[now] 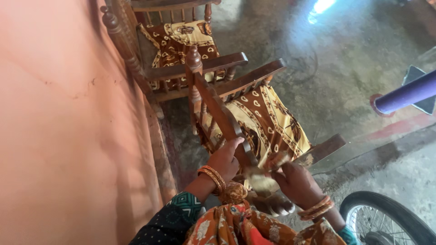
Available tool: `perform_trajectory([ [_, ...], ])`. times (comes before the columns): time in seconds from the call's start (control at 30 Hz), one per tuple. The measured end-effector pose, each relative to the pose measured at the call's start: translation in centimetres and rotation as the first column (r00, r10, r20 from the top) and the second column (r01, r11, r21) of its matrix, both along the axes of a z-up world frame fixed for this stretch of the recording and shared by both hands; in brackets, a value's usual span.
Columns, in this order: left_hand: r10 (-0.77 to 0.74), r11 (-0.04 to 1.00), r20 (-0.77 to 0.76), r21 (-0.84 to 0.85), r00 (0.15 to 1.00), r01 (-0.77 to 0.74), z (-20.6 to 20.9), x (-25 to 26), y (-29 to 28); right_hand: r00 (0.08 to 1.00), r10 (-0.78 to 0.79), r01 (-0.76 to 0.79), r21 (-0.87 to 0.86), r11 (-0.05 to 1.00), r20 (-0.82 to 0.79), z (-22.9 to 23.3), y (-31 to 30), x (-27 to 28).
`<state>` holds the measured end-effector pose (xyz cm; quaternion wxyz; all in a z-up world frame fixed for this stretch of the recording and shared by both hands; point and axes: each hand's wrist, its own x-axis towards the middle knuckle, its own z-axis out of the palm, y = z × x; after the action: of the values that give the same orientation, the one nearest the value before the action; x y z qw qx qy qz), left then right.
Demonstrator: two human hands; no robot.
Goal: The person uses a brush to clean a wooden chair with a patterned cushion. They systematically brush the backrest, armrests, and legs of the chair.
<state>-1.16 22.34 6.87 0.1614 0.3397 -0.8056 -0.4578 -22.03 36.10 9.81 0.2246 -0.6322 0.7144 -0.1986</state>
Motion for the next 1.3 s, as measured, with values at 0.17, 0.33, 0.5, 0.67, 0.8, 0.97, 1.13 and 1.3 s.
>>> perform_trajectory([
  [0.17, 0.074, 0.994, 0.112, 0.073, 0.991, -0.082, 0.0, -0.6, 2.4, 0.989, -0.070, 0.108, 0.313, 0.944, -0.129, -1.5, 0.1, -1.3],
  [0.33, 0.149, 0.987, 0.109, 0.049, 0.983, -0.155, -0.8, -1.4, 5.7, 0.997, -0.028, 0.042, -0.188, 0.981, 0.079, -0.6, -0.7, 0.3],
  [0.5, 0.188, 0.978, 0.099, 0.070, 0.977, -0.196, -1.7, -2.2, 9.4, 0.999, -0.009, 0.003, 0.104, 0.995, 0.051, 0.4, 2.0, 0.3],
  [0.67, 0.212, 0.977, 0.056, 0.018, 0.976, -0.213, -1.6, -3.2, 13.1, 0.994, 0.104, -0.099, 0.107, 0.989, -0.041, -0.6, 3.3, -2.7],
  [0.8, 0.256, 0.956, 0.088, 0.127, 0.963, -0.266, -0.6, -2.8, 15.4, 0.995, 0.083, -0.079, 0.079, 0.994, -0.058, -1.9, 3.3, -3.8],
  [0.97, 0.258, 0.965, -0.003, 0.037, 0.966, -0.258, -1.8, -2.1, 16.8, 0.993, 0.004, 0.006, 0.081, 0.997, -0.120, -2.6, 2.6, -4.4],
  [1.13, 0.290, 0.957, -0.071, 0.021, 0.954, -0.290, -2.0, -1.4, 17.8, 0.996, -0.049, 0.049, -0.005, 0.999, -0.079, 0.1, 4.8, -4.0],
  [1.3, 0.178, 0.955, 0.226, 0.195, 0.958, -0.224, 0.6, -1.6, 17.7, 0.989, -0.146, 0.146, 0.006, 0.989, -0.028, -0.7, 6.1, -3.9],
])
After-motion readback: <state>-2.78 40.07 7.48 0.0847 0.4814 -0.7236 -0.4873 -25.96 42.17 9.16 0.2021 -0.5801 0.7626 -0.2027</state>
